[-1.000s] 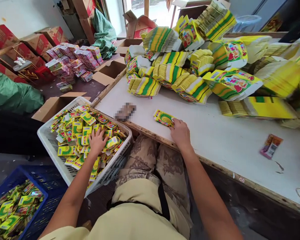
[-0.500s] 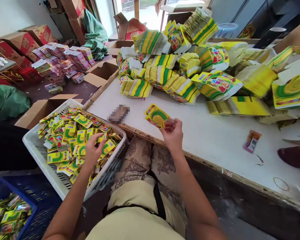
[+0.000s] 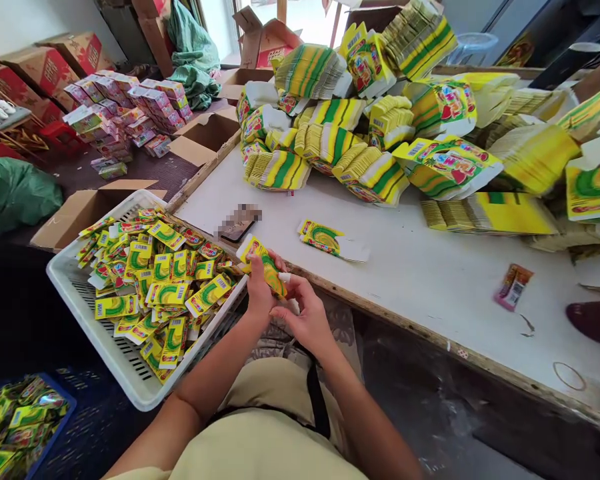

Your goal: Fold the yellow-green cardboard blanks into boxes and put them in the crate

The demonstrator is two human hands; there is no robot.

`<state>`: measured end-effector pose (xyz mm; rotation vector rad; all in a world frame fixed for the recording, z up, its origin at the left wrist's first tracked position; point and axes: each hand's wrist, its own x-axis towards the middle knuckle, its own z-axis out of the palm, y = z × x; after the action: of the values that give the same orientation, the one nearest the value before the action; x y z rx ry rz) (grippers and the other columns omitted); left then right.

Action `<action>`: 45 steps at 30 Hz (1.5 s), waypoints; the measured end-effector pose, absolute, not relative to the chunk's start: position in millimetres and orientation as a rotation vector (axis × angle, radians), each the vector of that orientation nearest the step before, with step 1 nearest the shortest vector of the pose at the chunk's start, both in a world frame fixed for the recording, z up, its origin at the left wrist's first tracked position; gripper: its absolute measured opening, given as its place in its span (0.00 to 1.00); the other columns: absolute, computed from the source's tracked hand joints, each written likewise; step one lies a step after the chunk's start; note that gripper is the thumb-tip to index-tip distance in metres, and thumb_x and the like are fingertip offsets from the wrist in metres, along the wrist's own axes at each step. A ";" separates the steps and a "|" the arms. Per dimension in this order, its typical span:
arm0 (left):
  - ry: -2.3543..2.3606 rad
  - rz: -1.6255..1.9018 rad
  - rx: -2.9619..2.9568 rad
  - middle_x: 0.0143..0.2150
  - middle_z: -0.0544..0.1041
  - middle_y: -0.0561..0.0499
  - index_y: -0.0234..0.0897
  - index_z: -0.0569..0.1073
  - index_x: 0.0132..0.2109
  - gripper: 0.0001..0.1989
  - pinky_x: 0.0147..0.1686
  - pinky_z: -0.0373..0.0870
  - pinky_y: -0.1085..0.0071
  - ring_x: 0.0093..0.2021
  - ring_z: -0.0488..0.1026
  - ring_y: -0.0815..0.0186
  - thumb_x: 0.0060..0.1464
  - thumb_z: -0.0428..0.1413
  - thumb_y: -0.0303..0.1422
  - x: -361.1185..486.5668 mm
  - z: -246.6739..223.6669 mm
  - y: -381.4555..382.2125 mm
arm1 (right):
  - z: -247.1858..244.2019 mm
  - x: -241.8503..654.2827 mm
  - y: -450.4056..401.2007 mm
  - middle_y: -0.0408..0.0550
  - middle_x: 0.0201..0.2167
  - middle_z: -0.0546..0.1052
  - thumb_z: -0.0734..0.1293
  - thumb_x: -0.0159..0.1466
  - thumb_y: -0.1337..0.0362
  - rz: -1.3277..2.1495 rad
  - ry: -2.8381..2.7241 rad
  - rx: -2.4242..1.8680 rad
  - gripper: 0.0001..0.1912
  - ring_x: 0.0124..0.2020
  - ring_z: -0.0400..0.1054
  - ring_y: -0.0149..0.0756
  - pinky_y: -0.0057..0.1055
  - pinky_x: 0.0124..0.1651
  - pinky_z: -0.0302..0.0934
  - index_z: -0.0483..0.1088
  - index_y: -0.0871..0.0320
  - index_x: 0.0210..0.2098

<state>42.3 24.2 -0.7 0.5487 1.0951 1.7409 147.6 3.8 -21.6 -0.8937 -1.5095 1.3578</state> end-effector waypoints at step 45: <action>1.440 0.820 2.054 0.53 0.67 0.41 0.38 0.51 0.59 0.36 0.43 0.73 0.61 0.47 0.73 0.57 0.43 0.57 0.26 24.5 -11.2 -1.3 | -28.0 180.5 6.1 0.47 0.68 0.61 0.61 0.68 0.64 1.089 -1.845 -0.906 0.27 0.67 0.58 0.42 0.41 0.67 0.57 0.59 0.49 0.66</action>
<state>24.5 -1.3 -11.2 2.0540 1.4401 0.8202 180.5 6.1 -28.0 -0.9058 -1.8452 1.0892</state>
